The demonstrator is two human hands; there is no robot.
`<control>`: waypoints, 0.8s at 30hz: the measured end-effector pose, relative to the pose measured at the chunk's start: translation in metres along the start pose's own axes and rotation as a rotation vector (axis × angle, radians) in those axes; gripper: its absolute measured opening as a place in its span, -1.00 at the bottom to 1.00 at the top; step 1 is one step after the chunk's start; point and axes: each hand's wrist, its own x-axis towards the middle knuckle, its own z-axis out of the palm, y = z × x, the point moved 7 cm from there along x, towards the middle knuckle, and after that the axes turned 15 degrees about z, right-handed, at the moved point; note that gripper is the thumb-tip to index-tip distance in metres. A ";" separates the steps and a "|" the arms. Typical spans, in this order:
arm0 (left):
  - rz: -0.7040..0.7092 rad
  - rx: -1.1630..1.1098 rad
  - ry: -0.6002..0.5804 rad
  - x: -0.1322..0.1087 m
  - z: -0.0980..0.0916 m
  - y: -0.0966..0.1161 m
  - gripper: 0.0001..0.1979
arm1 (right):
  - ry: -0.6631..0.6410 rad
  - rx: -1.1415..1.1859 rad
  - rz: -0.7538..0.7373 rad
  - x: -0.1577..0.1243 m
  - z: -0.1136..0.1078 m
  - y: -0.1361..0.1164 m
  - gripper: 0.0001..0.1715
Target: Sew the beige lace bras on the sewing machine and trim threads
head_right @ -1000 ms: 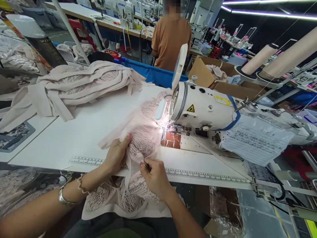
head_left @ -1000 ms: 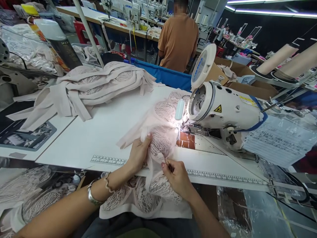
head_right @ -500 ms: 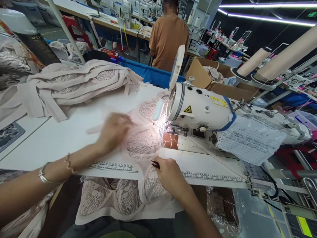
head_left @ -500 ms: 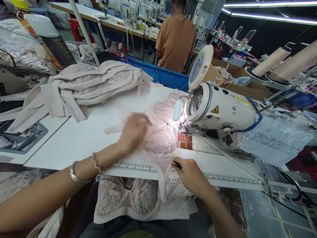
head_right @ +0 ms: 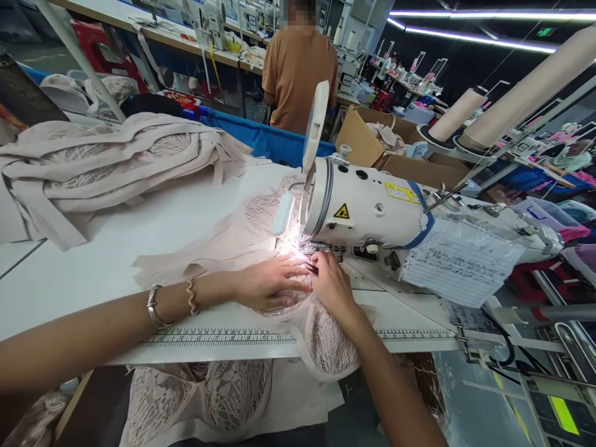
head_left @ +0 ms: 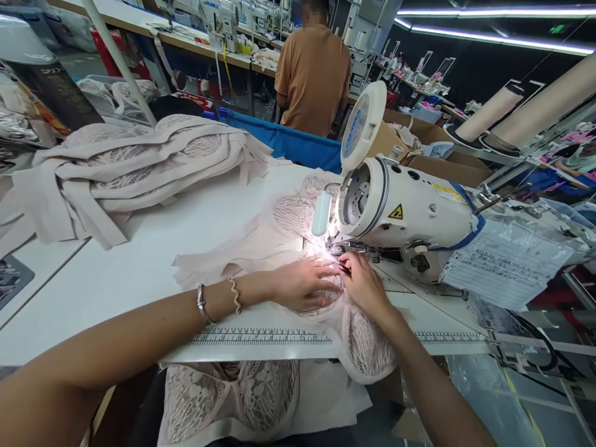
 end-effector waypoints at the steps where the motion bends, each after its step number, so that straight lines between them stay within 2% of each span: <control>1: -0.043 -0.038 0.042 -0.001 -0.001 -0.005 -0.70 | 0.016 0.044 0.057 0.004 0.009 0.002 -0.77; 5: -0.263 -0.014 0.127 -0.007 0.004 -0.019 -0.65 | 0.055 0.119 0.160 0.010 0.027 0.005 -0.93; 9: -0.260 0.211 0.093 -0.008 0.012 -0.010 -0.67 | 0.099 0.159 0.147 0.007 0.024 0.006 -0.87; 13: -0.266 0.385 0.019 -0.012 0.018 -0.004 -0.42 | 0.092 0.152 0.179 0.003 0.024 0.006 -0.89; 16: -0.261 0.431 -0.031 -0.012 0.018 0.001 -0.40 | 0.097 0.130 0.155 0.000 0.023 0.002 -0.88; 20: -0.282 0.431 -0.067 -0.008 0.013 0.006 -0.46 | 0.143 0.222 0.023 -0.005 0.021 -0.005 -0.82; 24: -0.290 0.453 -0.078 -0.006 0.011 0.008 -0.35 | 0.145 0.326 -0.011 -0.009 0.021 -0.005 -0.85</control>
